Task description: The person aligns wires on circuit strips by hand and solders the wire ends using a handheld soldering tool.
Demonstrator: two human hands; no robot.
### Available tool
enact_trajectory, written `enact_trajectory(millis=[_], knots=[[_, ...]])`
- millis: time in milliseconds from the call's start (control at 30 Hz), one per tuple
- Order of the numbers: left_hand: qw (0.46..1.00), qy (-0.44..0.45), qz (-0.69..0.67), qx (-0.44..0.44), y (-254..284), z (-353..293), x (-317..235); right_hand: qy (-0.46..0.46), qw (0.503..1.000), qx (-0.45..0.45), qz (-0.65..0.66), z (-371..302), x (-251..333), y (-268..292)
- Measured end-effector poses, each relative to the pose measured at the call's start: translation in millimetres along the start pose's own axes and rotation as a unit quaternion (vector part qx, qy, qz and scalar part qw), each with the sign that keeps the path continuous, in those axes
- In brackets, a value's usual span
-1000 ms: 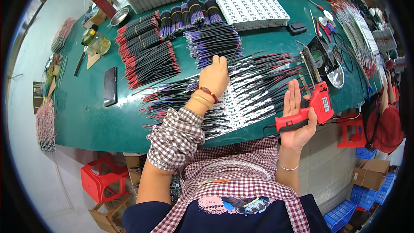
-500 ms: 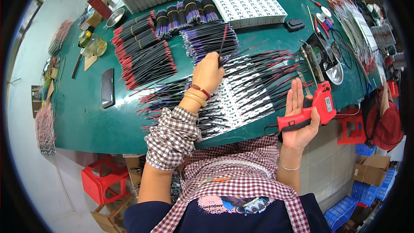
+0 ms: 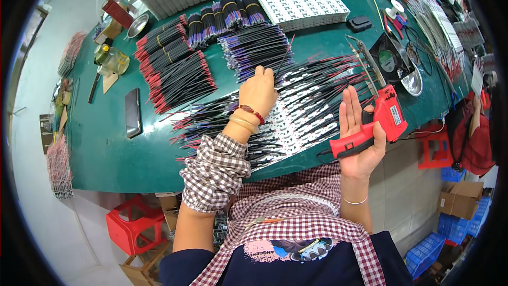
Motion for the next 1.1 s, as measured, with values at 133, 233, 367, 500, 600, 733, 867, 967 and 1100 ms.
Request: enact_trajectory(millis=[133,233,367,500,600,733,867,967,1100], knots=[[0.995,-0.097,0.026,-0.006,-6,2,-18,0.014,1.000,-0.008,-0.003,-2,6,5],[0.996,-0.074,0.045,0.010,-4,1,-22,0.016,1.000,-0.011,0.001,-2,8,6],[0.996,-0.043,0.071,-0.013,-10,2,-20,0.016,1.000,0.000,-0.010,-4,9,0],[0.997,-0.043,0.048,-0.035,4,-2,-17,0.029,0.999,0.000,-0.018,-6,17,2],[0.982,-0.033,-0.165,-0.088,35,-11,6,0.024,1.000,0.005,-0.001,-5,13,-7],[0.893,0.054,-0.446,-0.023,79,-40,33,-0.063,0.992,0.021,0.104,3,-27,-30],[0.898,0.111,-0.420,-0.071,117,-82,63,-0.174,0.978,0.007,0.117,15,-116,-39],[0.913,0.172,-0.358,-0.087,113,-116,102,-0.251,0.965,-0.003,0.081,19,-190,-34],[0.953,0.225,0.032,-0.201,172,-140,58,-0.280,0.959,-0.031,0.023,6,-218,-19]])
Point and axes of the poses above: each hand's wrist, its own z-axis towards the middle knuckle, its own y-axis out of the back of the hand, x = y × z, the point moved 8 cm from there along z, towards the middle knuckle, and after that the axes turned 1 degree about x, right-handed, at the moved point
